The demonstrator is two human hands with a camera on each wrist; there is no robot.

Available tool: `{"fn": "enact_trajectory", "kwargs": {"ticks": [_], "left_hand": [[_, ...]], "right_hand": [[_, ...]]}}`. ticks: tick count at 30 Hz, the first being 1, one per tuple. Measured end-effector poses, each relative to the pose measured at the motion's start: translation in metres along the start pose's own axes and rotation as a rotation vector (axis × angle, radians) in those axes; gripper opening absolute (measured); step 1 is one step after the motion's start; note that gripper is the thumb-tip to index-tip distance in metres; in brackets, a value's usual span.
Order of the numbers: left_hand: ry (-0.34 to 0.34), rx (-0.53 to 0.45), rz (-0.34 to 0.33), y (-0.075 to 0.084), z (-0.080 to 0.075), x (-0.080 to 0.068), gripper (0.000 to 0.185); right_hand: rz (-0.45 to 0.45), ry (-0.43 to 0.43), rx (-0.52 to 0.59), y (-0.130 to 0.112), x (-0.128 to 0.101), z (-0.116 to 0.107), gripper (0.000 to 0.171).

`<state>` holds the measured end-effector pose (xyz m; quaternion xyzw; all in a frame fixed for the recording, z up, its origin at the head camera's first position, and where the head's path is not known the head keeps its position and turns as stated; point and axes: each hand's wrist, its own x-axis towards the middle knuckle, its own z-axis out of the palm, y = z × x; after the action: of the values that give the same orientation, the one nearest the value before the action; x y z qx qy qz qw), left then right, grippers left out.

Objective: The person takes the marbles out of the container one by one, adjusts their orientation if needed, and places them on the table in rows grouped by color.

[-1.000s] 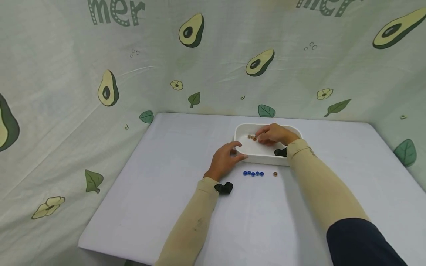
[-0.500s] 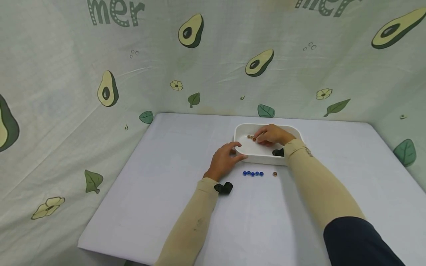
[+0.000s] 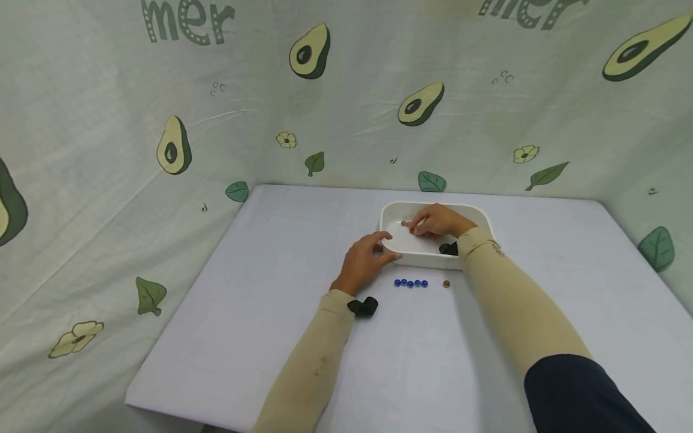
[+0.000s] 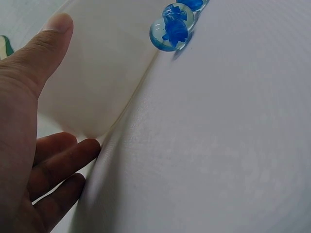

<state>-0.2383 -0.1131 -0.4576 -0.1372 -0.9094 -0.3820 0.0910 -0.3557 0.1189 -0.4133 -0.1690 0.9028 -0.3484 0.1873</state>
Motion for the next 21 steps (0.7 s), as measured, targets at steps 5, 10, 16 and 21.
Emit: {"fn": "enact_trajectory", "kwargs": {"ticks": [5, 10, 16, 21], "left_hand": [[0.003, 0.007, 0.004, -0.001, 0.001, 0.000, 0.048], [0.000, 0.013, 0.003, 0.001, 0.001, 0.000, 0.050], [-0.012, 0.019, -0.025, 0.004, -0.001, 0.000, 0.049], [-0.018, 0.026, -0.043, 0.007, -0.003, -0.002, 0.045]], "right_hand": [[-0.008, 0.003, -0.046, -0.003, -0.002, 0.001, 0.021], [-0.012, -0.002, -0.056, -0.003, -0.003, -0.001, 0.021], [0.004, -0.041, -0.003, 0.001, -0.003, -0.006, 0.023], [0.042, -0.082, 0.108, 0.003, -0.008, -0.013, 0.027]]}}
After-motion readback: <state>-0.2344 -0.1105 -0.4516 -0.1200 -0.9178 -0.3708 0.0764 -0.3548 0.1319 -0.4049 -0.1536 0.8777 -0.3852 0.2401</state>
